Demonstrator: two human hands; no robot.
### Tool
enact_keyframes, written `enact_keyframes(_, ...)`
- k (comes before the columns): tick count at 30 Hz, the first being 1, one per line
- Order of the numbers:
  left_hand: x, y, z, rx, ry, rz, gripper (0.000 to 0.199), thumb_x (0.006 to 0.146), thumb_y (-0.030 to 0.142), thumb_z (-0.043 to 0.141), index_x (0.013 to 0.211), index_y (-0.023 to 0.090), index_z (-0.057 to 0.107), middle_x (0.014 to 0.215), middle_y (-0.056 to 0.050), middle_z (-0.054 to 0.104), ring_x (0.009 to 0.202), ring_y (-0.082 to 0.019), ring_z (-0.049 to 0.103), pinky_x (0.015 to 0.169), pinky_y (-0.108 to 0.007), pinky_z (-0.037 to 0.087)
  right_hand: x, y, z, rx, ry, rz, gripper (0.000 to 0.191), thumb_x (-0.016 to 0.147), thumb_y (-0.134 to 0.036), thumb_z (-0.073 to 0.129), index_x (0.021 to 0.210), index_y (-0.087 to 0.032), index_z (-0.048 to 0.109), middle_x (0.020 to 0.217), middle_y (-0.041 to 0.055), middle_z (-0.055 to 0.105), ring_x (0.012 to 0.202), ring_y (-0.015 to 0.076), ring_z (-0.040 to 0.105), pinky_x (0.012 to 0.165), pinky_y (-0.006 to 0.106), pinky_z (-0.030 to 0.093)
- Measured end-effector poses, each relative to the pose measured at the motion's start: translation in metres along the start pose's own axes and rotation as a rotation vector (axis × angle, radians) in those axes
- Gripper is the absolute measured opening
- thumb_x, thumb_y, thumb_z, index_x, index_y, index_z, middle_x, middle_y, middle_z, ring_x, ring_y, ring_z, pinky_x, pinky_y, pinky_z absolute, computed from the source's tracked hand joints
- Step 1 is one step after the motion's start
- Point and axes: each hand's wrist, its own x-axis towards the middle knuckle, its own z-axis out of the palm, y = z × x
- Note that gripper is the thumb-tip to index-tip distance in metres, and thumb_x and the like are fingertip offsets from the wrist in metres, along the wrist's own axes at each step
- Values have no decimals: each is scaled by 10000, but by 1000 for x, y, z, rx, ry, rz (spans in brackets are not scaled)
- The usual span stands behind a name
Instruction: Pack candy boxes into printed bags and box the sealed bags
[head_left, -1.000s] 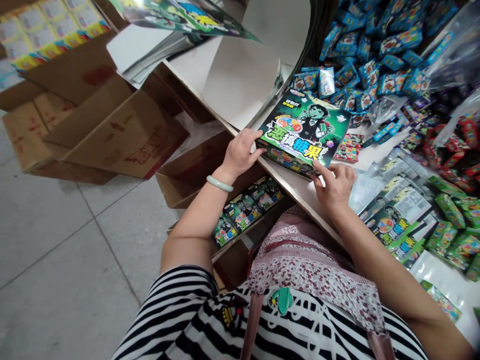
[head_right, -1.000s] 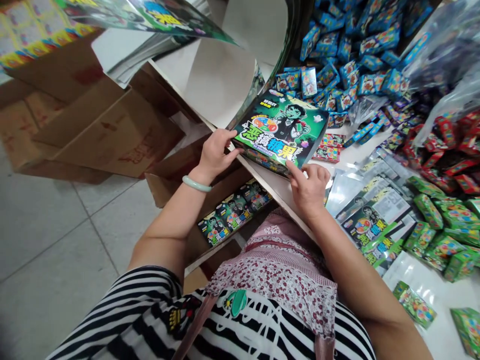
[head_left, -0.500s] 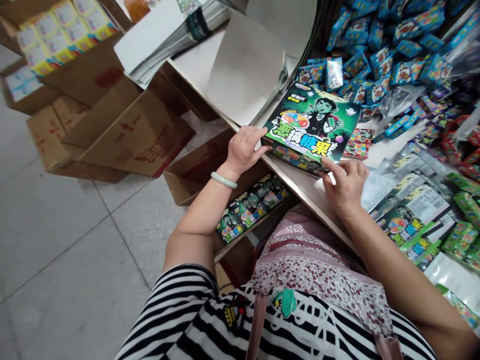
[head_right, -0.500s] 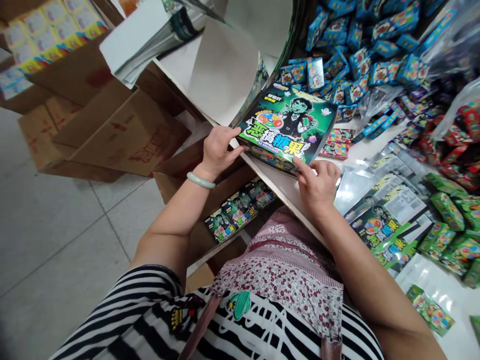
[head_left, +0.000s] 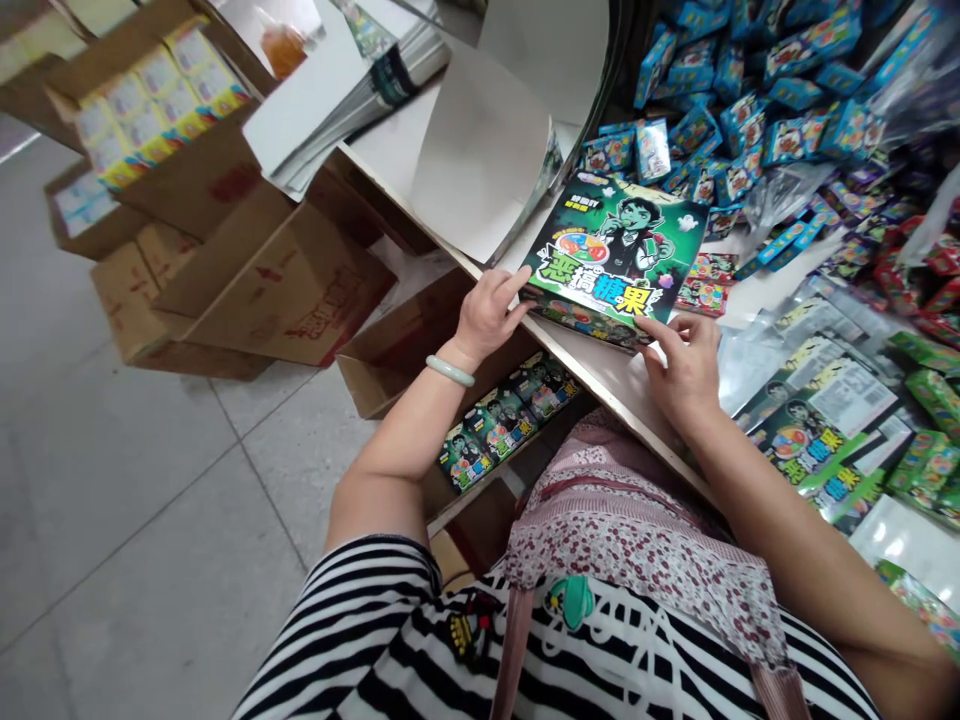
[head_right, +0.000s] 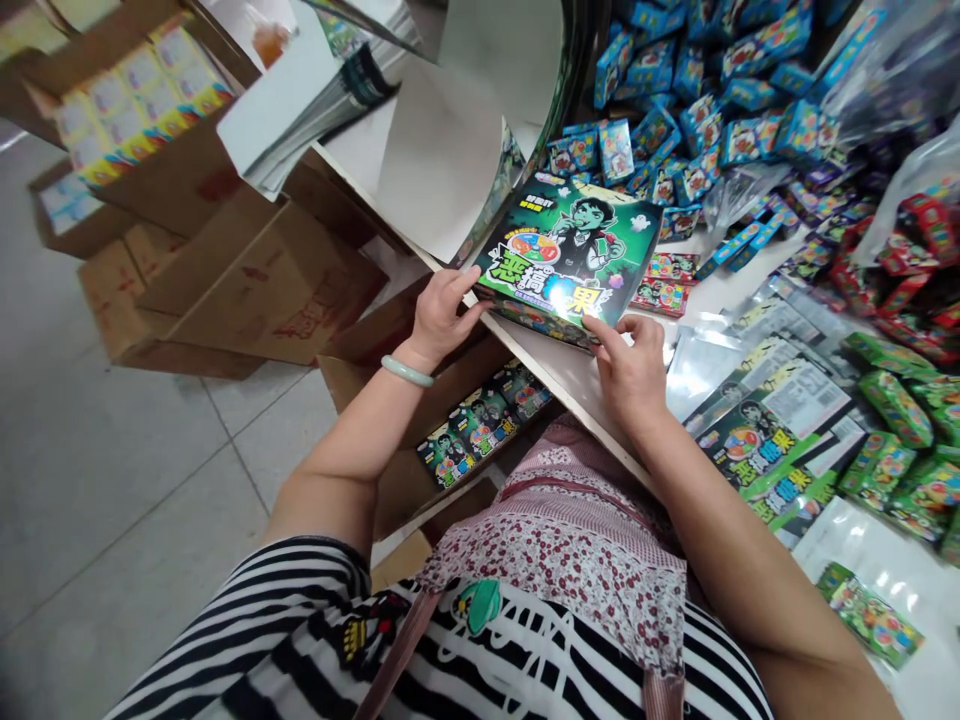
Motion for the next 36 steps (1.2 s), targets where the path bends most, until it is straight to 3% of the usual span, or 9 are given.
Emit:
enact_keyframes(5,9,-5,-7,37,-27,42,452,999,505,434,1300,202,582,1045,-119,657,1002,-250,620,887,-406,510,-2,2,5,146,-3,37,421,872,-206,550,1266,-343,609,1276,91,430,1187,278,505,925,476,527)
enact_keyframes(8,14,-8,-7,4,-42,79,433,999,494,437,1287,205,584,1064,-115,650,1031,-255,616,913,-423,504,-3,2,8,251,-22,106,423,884,-197,521,1270,-358,583,1426,79,359,1299,280,475,855,432,592)
enact_keyframes(13,14,-8,-6,-32,-72,65,443,995,504,438,1302,212,568,1086,-127,646,1063,-271,615,949,-456,490,-5,3,7,288,-17,132,385,892,-221,533,1249,-349,596,1463,80,383,1395,320,402,816,422,625)
enact_keyframes(20,6,-2,3,-81,-130,-71,493,985,559,394,1323,236,549,1107,-136,637,1091,-294,611,1017,-517,454,-4,0,2,258,-39,149,395,907,-203,510,1275,-321,593,1486,121,369,1394,360,409,788,437,619)
enact_keyframes(25,-3,0,11,-81,-107,-124,500,974,573,417,1285,213,571,1051,-131,623,1046,-274,611,971,-476,485,-4,1,3,248,-87,91,410,938,-197,464,1304,-348,568,1530,95,329,1310,317,506,886,502,580)
enact_keyframes(28,-4,7,13,-137,-26,-143,519,957,610,438,1269,215,562,1106,-130,604,1087,-262,597,961,-444,499,-3,2,-1,133,-136,97,424,934,-189,474,1317,-348,565,1511,90,376,1352,325,463,986,547,520)
enact_keyframes(32,1,12,17,-350,115,-351,656,938,698,400,1384,220,435,1184,-140,598,1101,-216,612,910,-358,531,-1,6,-8,59,-139,49,368,935,-241,513,1282,-323,603,1494,100,405,1403,340,395,1098,599,404)
enact_keyframes(36,12,7,24,-450,-45,-533,776,910,765,359,1434,196,418,1245,-175,634,1182,-246,617,1009,-418,493,1,9,0,180,-81,123,466,943,-404,533,1404,-349,498,1558,99,326,1443,324,351,1092,586,412)
